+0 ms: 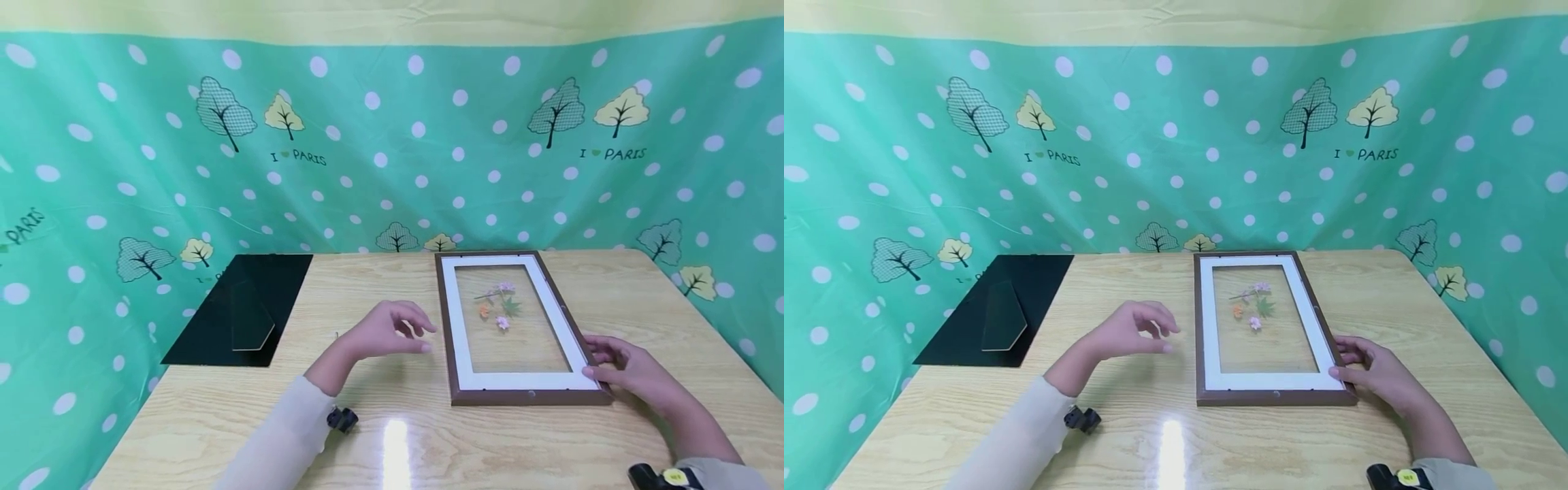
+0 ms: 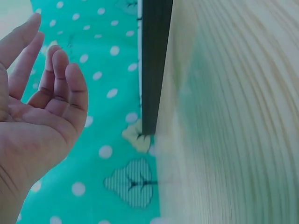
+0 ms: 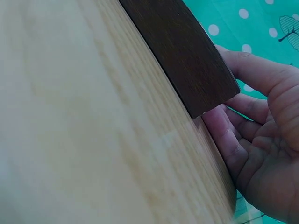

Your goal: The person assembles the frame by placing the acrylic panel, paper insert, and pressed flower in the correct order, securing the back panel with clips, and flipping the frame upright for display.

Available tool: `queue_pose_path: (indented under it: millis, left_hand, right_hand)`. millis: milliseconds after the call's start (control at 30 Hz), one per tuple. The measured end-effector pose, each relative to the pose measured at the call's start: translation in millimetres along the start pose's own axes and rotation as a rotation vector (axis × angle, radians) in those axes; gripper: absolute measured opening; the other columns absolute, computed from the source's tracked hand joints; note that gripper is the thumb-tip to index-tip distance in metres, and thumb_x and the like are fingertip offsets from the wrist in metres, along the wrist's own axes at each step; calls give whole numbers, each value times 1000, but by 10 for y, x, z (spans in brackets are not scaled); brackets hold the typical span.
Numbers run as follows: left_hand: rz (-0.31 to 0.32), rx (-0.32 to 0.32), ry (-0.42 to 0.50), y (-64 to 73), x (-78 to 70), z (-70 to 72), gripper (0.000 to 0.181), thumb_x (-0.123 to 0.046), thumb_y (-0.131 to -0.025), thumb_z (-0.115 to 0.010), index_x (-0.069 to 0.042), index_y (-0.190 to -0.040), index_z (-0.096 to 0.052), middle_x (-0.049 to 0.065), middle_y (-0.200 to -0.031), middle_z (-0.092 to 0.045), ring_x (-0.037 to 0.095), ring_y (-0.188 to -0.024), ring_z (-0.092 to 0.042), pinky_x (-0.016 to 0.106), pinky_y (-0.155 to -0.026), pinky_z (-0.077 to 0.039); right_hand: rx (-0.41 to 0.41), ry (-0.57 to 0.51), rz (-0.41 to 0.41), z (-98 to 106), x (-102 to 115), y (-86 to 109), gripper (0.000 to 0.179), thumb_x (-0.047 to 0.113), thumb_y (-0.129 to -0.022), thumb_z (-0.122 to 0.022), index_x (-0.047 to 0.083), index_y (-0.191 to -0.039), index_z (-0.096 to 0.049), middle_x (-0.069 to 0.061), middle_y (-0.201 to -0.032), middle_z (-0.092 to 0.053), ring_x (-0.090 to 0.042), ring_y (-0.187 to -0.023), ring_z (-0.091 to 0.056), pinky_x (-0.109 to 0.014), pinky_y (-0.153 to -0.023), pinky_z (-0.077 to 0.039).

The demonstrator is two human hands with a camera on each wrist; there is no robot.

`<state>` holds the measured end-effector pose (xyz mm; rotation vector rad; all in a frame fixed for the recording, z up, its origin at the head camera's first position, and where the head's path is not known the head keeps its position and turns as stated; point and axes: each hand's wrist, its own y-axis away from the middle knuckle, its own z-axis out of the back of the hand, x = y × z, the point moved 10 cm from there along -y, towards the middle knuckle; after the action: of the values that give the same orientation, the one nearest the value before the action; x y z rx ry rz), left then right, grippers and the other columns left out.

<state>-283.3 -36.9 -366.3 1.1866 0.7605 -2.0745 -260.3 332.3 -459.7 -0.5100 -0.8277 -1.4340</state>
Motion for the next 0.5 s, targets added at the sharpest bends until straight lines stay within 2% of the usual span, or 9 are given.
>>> queue_pose_path:
  millis: [133, 367, 500]
  left_hand:
    - [23, -83, -17, 181, 8, 228, 23, -14, -80, -81, -11, -103, -76, 4, -102, -67, 26, -91, -63, 36, -80, -55]
    - [29, -205, -9, 480, 34, 574, 23, -10, -81, -80, -7, -103, -75, 14, -103, -66, 26, -88, -61, 32, -77, -55]
    - [38, -264, 5, 643, 64, 733, 22, -8, -82, -79, -4, -103, -74, 20, -104, -64, 26, -87, -60, 31, -76, -55]
  right_hand:
    - [-2, 1, 3, 9, 3, -1, 85, 40, -84, -76, -2, -147, -37, -16, -122, -55, -11, -97, -51, -20, -79, -40]
    - [0, 11, 4, 5, -2, -2, 85, 39, -85, -75, -3, -147, -36, -15, -120, -56, -11, -96, -52, -25, -82, -40]
    - [-1, 7, 17, 8, 2, 1, 83, 37, -85, -75, -3, -147, -36, -15, -119, -57, -9, -95, -52, -18, -78, -42]
